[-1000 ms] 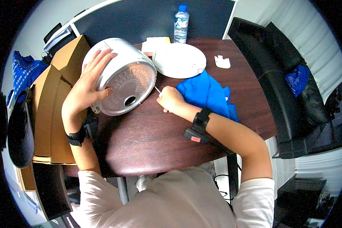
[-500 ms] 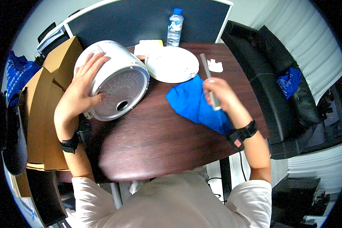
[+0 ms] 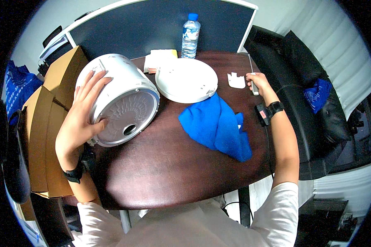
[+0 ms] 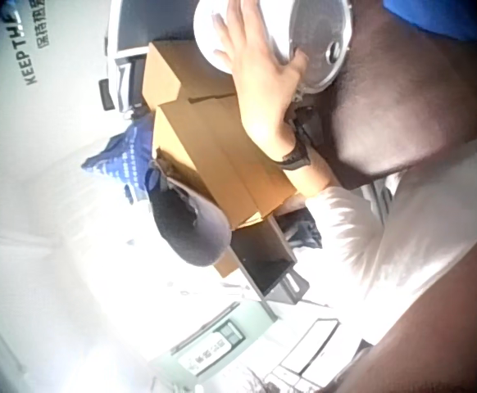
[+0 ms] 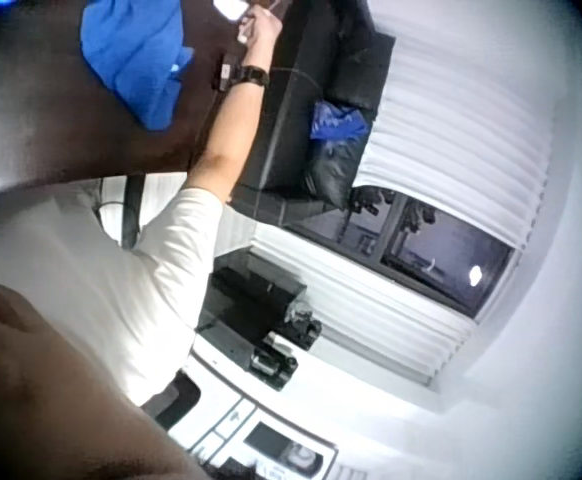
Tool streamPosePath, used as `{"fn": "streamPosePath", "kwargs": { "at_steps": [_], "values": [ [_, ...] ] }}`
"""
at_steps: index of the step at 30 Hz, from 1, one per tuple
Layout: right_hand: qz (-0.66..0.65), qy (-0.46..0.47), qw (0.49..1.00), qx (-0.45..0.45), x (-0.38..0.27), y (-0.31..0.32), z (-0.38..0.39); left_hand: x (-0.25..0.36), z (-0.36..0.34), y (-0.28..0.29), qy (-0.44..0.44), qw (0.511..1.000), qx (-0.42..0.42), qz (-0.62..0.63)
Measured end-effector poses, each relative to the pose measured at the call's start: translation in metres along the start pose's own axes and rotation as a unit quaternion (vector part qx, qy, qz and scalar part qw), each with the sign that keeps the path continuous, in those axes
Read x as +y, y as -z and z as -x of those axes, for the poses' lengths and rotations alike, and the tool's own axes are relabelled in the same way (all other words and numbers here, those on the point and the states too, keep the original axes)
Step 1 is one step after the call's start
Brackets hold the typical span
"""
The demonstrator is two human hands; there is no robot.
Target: The person uses a screwdriver to remove screws from the rim of a white cylindrical appliance placed on a table. They repeatedly loosen and remove screws from around the edge of the device's opening.
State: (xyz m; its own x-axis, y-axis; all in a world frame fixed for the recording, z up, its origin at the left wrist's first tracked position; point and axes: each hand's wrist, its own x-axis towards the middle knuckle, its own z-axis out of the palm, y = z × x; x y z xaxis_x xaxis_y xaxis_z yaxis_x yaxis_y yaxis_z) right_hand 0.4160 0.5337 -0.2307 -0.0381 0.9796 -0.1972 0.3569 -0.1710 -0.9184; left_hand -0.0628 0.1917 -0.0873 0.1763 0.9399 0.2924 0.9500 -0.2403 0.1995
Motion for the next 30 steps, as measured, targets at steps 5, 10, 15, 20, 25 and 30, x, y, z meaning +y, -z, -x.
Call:
{"fn": "streamPosePath", "kwargs": {
  "at_steps": [5, 10, 15, 20, 25, 30],
  "values": [
    [0.071, 0.022, 0.997, -0.036, 0.006, 0.007, -0.009, 0.0, -0.002, -0.001, -0.003, 1.0, 0.009, 0.017],
    [0.111, 0.04, 0.992, -0.047, 0.005, 0.005, -0.008, 0.0, -0.005, -0.002, -0.005, 1.0, 0.004, 0.009],
    [0.085, 0.077, 0.992, -0.058, -0.005, -0.014, 0.004, -0.001, -0.005, -0.001, -0.01, 1.0, 0.01, 0.014],
    [0.098, 0.107, 0.98, -0.137, -0.021, -0.039, 0.04, -0.003, -0.006, -0.004, -0.016, 0.999, 0.024, 0.014],
    [0.137, 0.11, 0.978, -0.115, 0.005, -0.027, 0.059, -0.004, -0.004, -0.004, -0.018, 0.999, 0.026, 0.021],
    [0.099, 0.052, 0.992, -0.064, 0.043, 0.005, 0.07, -0.002, -0.006, -0.006, -0.018, 0.999, 0.026, 0.02]
  ]
}}
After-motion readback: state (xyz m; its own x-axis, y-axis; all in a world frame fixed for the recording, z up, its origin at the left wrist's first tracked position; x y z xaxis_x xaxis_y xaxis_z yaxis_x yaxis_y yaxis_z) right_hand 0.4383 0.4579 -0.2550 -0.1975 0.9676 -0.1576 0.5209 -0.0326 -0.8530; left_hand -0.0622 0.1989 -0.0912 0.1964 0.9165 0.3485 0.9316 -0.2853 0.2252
